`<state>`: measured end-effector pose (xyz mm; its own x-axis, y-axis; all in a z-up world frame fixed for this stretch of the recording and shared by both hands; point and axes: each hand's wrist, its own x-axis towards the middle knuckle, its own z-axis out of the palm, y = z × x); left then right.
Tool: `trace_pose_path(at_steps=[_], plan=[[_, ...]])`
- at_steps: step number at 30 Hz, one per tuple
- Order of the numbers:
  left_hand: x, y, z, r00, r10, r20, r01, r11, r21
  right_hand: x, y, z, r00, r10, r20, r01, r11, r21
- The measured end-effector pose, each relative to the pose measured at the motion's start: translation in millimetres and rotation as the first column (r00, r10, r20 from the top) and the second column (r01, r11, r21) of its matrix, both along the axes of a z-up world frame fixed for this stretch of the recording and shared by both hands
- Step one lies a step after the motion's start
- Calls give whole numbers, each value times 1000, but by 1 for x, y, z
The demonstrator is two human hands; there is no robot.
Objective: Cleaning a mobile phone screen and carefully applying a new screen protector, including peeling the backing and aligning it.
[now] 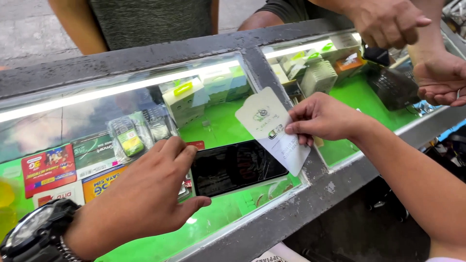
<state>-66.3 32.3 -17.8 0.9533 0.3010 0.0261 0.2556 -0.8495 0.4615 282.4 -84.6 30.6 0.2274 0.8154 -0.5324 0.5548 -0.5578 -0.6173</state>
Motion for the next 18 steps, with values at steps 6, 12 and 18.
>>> trace_pose_path(at_steps=[6,12,18], plan=[[0,3,-2,999,14,-32,-14,1000,8,-4,0,-1,998,-40,-43,38,998,-53],[-1,3,6,998,-4,-66,2,1000,-16,3,-6,-23,995,-23,-100,31,997,76],[-3,3,7,996,-16,-83,16,1000,-2,9,-7,-33,988,-80,-132,91,993,81]])
